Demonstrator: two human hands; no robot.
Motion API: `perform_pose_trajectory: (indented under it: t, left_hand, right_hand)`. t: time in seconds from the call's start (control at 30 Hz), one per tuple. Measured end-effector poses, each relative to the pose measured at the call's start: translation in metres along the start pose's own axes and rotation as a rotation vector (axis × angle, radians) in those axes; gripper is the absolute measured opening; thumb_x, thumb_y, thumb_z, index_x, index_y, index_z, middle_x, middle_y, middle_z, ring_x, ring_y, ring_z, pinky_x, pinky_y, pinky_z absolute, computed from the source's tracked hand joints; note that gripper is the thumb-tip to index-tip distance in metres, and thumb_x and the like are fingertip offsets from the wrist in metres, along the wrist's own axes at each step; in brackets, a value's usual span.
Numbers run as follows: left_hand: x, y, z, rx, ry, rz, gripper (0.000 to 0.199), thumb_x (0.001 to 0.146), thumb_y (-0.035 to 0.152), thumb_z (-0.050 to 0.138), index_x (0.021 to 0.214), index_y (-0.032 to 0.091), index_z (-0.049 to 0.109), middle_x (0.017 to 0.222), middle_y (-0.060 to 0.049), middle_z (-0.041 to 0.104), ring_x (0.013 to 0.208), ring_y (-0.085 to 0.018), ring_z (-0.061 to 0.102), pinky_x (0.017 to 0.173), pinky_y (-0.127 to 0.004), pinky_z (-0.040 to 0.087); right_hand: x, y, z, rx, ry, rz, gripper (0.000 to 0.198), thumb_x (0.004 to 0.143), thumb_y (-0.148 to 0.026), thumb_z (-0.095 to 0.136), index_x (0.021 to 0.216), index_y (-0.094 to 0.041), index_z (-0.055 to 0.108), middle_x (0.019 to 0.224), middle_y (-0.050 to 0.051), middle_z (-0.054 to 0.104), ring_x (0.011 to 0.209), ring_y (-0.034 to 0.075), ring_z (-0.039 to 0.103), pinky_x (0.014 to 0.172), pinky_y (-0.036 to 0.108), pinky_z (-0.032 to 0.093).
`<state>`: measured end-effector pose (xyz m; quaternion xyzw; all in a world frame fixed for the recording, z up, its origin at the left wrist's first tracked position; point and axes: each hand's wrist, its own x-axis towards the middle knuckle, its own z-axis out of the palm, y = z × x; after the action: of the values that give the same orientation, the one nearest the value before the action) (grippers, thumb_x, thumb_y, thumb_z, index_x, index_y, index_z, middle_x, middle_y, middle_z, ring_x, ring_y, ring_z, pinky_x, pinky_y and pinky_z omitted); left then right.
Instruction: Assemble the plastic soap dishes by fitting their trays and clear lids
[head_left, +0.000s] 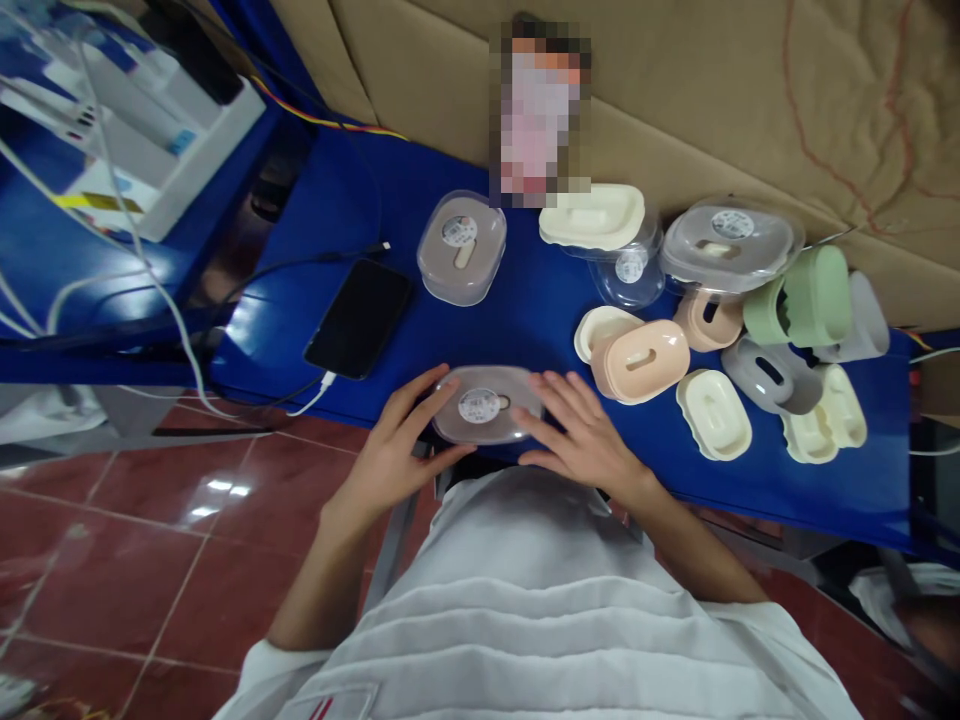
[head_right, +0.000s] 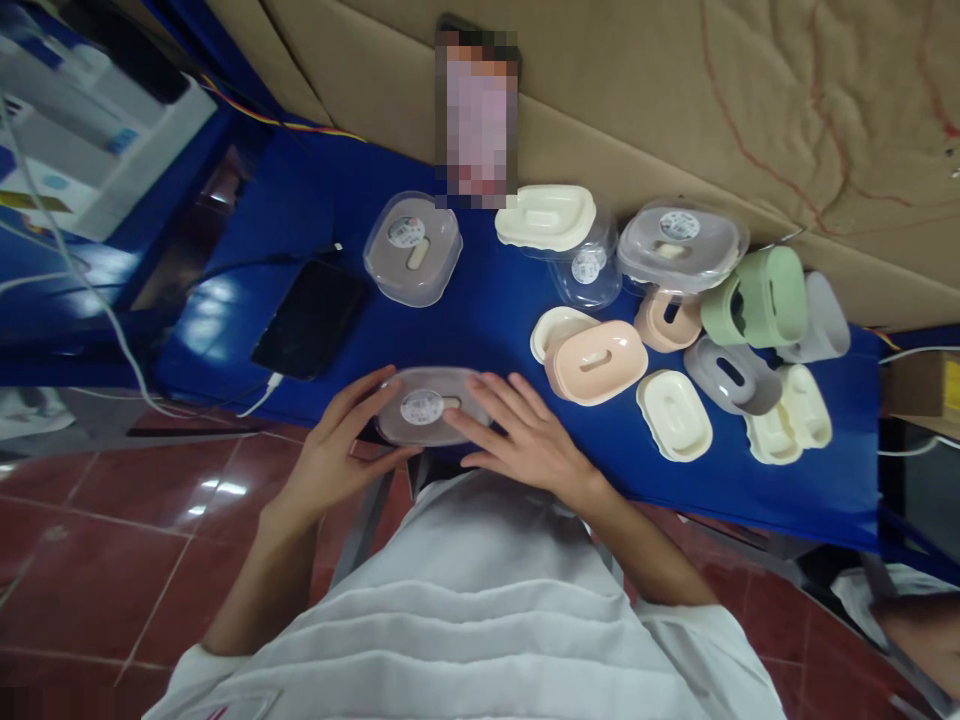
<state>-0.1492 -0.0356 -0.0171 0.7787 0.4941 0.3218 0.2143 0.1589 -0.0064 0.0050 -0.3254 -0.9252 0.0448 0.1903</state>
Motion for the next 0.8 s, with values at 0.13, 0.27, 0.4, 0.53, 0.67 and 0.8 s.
perform_pose_trajectory:
  t: [0.13, 0.27, 0.4, 0.53, 0.67, 0.8]
  left_hand:
    - [0.005, 0.001, 0.007, 0.130, 0.244, -0.179, 0.089, 0.091, 0.040, 0.090, 0.165, 0.029, 0.043, 0.162, -0.019, 0.052, 0.152, -0.039, 0.053, 0.125, -0.062, 0.049]
    - [0.016, 0.019, 0.024, 0.341, 0.503, -0.071, 0.091, 0.087, 0.026, 0.092, 0.166, 0.025, 0.044, 0.174, -0.021, 0.031, 0.161, -0.043, 0.038, 0.128, -0.065, 0.042]
    - [0.026, 0.053, 0.043, 0.235, 0.243, 0.282, 0.070, 0.094, 0.021, 0.082, 0.158, 0.030, 0.054, 0.171, -0.014, 0.045, 0.154, -0.033, 0.051, 0.123, -0.051, 0.050]
    - [0.030, 0.063, 0.052, 0.133, -0.080, 0.392, 0.050, 0.102, 0.023, 0.076, 0.150, 0.023, 0.060, 0.152, -0.016, 0.067, 0.150, -0.033, 0.058, 0.120, -0.052, 0.056]
    - [0.020, 0.047, 0.047, 0.069, 0.027, 0.352, 0.045, 0.099, 0.016, 0.079, 0.141, 0.020, 0.064, 0.132, -0.013, 0.076, 0.141, -0.032, 0.067, 0.117, -0.055, 0.061]
    - [0.009, 0.037, 0.045, 0.018, 0.274, 0.270, 0.053, 0.092, 0.018, 0.087, 0.140, 0.023, 0.065, 0.128, -0.011, 0.074, 0.132, -0.032, 0.072, 0.112, -0.057, 0.064]
  right_hand:
    - [-0.032, 0.018, -0.028, -0.132, 0.200, 0.386, 0.086, 0.102, -0.047, 0.076, 0.174, -0.025, 0.034, 0.163, 0.017, 0.058, 0.156, 0.038, 0.051, 0.131, 0.064, 0.038]
    - [-0.058, 0.026, -0.040, -0.266, 0.099, 0.490, 0.062, 0.107, -0.033, 0.070, 0.165, -0.029, 0.051, 0.152, 0.012, 0.068, 0.144, 0.034, 0.062, 0.133, 0.063, 0.030]
    - [-0.053, -0.003, -0.029, -0.211, 0.157, 0.382, 0.048, 0.105, -0.021, 0.072, 0.152, -0.032, 0.064, 0.125, 0.005, 0.080, 0.118, 0.022, 0.074, 0.131, 0.051, 0.034]
    - [-0.046, -0.028, -0.016, -0.056, 0.154, 0.147, 0.027, 0.105, -0.027, 0.074, 0.132, -0.026, 0.073, 0.118, 0.003, 0.083, 0.118, 0.020, 0.074, 0.128, 0.047, 0.036]
    - [-0.062, -0.012, -0.016, -0.043, 0.173, 0.219, 0.038, 0.106, -0.038, 0.073, 0.140, -0.021, 0.067, 0.128, 0.011, 0.080, 0.127, 0.024, 0.072, 0.125, 0.046, 0.041]
    - [-0.068, -0.003, -0.013, -0.076, 0.179, 0.316, 0.055, 0.102, -0.040, 0.078, 0.151, -0.023, 0.059, 0.144, 0.016, 0.072, 0.138, 0.029, 0.066, 0.124, 0.050, 0.043]
